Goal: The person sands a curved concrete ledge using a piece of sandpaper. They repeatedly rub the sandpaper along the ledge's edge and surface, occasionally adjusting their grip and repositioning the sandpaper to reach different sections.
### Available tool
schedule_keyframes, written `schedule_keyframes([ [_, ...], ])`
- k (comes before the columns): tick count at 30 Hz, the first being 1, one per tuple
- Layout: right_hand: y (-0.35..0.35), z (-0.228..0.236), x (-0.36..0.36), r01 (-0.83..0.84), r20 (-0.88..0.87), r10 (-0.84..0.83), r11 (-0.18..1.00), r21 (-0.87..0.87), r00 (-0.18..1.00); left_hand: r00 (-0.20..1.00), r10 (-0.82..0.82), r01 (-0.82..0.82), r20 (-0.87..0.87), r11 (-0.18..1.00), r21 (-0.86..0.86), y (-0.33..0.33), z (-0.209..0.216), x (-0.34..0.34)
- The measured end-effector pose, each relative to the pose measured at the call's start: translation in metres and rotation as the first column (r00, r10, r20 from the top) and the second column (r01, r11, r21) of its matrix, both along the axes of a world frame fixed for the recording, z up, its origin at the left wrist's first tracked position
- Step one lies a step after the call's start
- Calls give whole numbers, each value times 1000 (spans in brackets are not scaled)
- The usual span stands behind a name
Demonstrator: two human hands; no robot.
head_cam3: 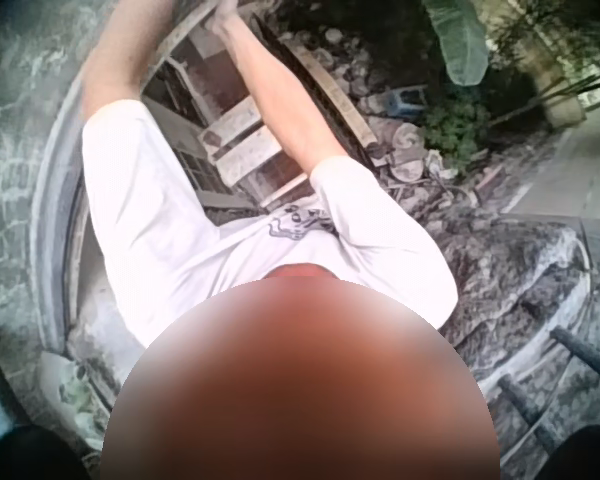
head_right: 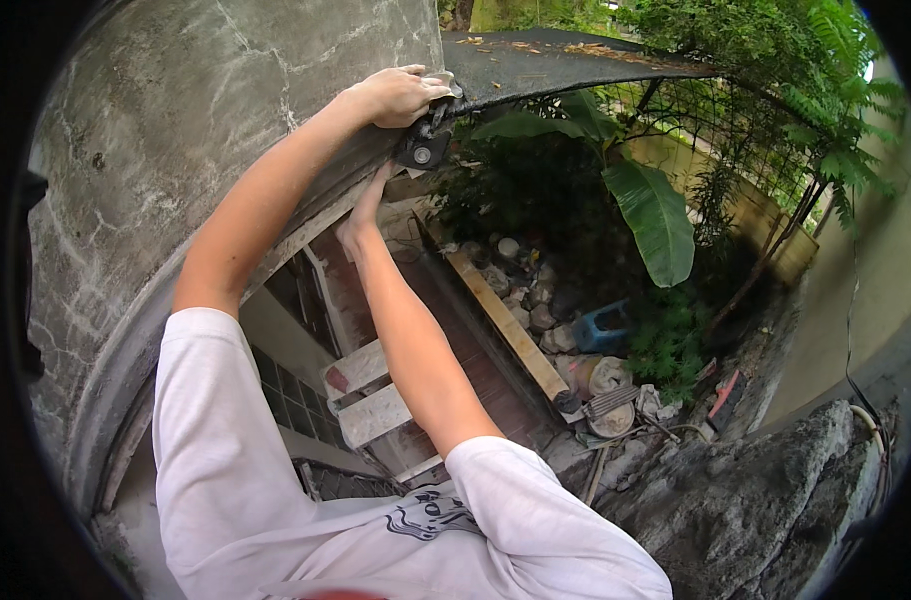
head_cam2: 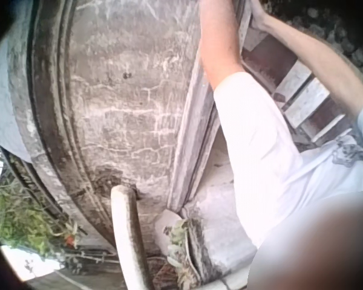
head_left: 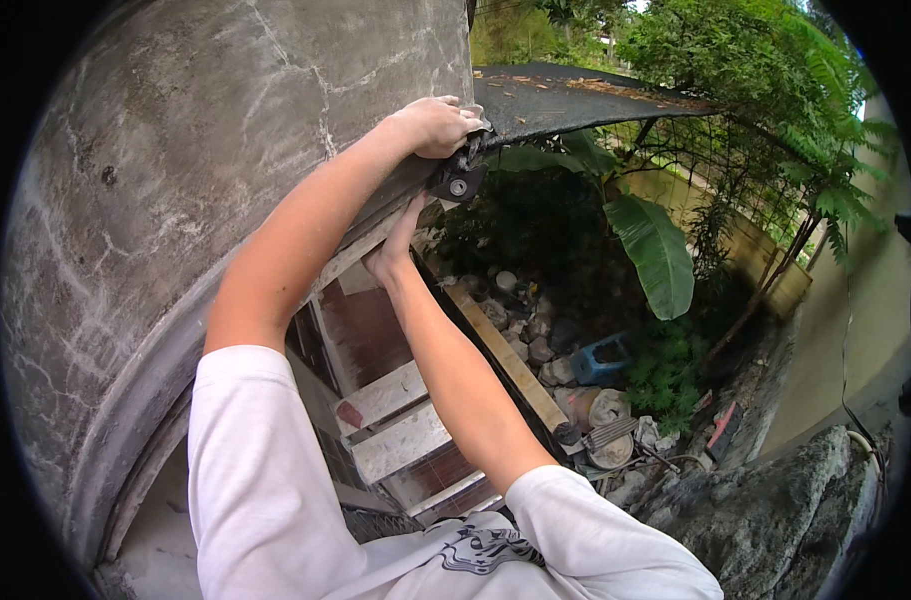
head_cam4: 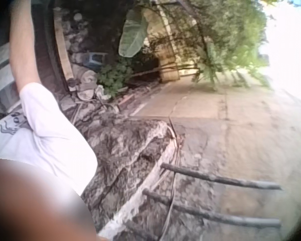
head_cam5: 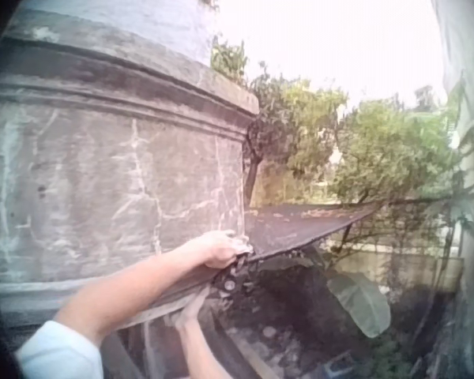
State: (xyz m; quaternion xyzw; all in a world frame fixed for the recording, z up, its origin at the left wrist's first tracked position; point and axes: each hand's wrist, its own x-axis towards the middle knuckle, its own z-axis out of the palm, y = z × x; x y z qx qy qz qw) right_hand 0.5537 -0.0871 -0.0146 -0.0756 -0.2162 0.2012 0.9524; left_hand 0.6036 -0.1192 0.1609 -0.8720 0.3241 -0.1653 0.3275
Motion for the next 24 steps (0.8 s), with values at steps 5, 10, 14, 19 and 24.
schedule_keyframes([
  [5,-1,-1,0,-8,-19,7,1000,-20,1000,999,21,-21,-28,1000,-12,-7,1,2],
  [10,-7,4,-9,-16,10,16,1000,-11,1000,997,69,-69,-33,998,-8,-12,3,9],
  [14,-10,5,-13,30,-10,-30,998,-57,999,998,60,-60,-24,998,5,-16,0,24],
  [19,-10,4,-10,10,-45,-13,998,-62,999,999,12,-16,36,993,121,-15,-2,30],
  [24,-10,3,-10,24,47,-23,999,-39,999,992,126,-121,-13,973,197,-10,10,13],
])
